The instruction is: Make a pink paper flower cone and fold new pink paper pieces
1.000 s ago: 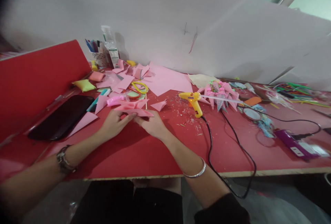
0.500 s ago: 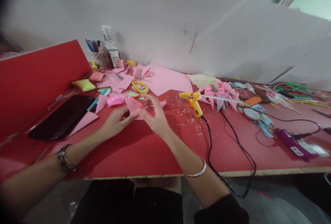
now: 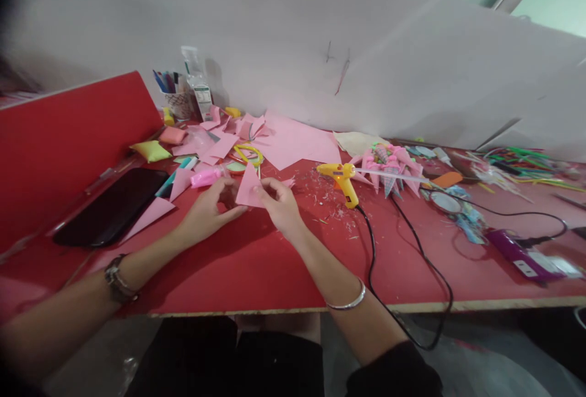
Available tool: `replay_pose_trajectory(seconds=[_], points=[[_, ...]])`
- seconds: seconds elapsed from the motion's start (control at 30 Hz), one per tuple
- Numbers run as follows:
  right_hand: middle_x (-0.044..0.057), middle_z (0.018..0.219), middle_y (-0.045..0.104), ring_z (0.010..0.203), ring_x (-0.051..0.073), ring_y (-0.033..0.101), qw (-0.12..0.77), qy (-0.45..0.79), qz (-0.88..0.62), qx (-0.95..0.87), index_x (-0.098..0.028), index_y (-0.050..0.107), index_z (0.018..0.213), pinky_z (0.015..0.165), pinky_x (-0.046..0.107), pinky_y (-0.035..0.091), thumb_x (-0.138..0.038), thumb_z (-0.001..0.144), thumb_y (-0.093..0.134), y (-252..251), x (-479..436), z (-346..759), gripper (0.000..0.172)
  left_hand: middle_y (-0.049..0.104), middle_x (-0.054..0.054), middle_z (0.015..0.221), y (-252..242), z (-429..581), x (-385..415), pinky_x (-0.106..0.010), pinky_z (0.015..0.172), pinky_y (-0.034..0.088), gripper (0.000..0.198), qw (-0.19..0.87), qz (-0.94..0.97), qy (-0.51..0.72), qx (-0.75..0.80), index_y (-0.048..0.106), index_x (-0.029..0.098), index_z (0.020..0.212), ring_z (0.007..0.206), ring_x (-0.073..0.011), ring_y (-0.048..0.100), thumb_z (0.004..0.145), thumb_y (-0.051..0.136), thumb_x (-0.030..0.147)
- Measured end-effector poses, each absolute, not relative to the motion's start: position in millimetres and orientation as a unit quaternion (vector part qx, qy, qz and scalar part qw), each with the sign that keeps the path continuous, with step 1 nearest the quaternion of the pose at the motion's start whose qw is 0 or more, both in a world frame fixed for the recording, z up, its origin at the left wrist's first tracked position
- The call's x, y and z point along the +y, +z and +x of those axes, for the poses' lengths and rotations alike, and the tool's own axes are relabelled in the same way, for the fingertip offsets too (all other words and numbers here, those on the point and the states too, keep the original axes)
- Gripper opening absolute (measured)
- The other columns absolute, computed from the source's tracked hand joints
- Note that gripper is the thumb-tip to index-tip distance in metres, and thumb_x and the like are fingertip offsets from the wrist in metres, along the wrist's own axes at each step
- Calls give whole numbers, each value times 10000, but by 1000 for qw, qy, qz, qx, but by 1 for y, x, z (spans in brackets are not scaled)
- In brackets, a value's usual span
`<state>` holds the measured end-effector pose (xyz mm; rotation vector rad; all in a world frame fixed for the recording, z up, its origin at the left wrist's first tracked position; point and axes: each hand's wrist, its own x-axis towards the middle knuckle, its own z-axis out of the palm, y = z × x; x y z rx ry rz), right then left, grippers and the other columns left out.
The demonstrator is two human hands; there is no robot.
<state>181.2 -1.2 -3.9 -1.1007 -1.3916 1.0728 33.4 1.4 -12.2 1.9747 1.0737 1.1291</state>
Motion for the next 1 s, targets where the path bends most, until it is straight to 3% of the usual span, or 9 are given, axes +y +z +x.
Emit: replay_pose_trajectory(seconds=[0.13,0.33,0.53,0.73,0.87,1.0], points=[[-35,669,550,656,111,510,527,472,-451,-544,-201,543,674,674,255,401,-355,637,565,-7,0,180,161,558,-13,796,-11,31,1,-222,561,430,262,252,763,428,414,465,169,960,597,-101,524,714,503,249],[-15,723,584,699,123,536,537,509,-431,-517,-202,560,721,727,285,412,-379,602,605,-9,1,181,218,619,-41,871,-8,27,0,-259,684,436,171,160,783,440,409,554,176,887,711,-137,564,770,460,260],[-26,697,569,673,100,515,542,536,-415,-497,-191,565,676,719,267,409,-334,564,647,-9,0,180,199,629,-28,808,-10,27,1,-239,677,440,238,194,752,488,399,546,152,976,687,-120,553,759,491,234],[-9,766,580,715,115,524,530,559,-410,-488,-199,565,744,755,296,425,-301,550,650,-11,2,178,236,639,-8,714,-10,26,3,-205,576,417,125,177,741,495,418,595,164,747,608,-109,537,765,486,223],[19,853,554,788,136,519,544,453,-438,-554,-208,511,856,789,326,419,-268,612,600,-13,4,181,266,637,-24,714,-9,23,5,-209,567,403,140,116,769,474,412,595,161,712,625,-119,539,771,510,256],[45,1004,473,960,175,462,560,212,-454,-659,-235,474,986,865,376,383,-211,661,558,-8,1,186,337,641,-32,740,-11,21,6,-217,590,419,199,31,806,444,390,604,165,728,661,-129,566,806,466,285]])
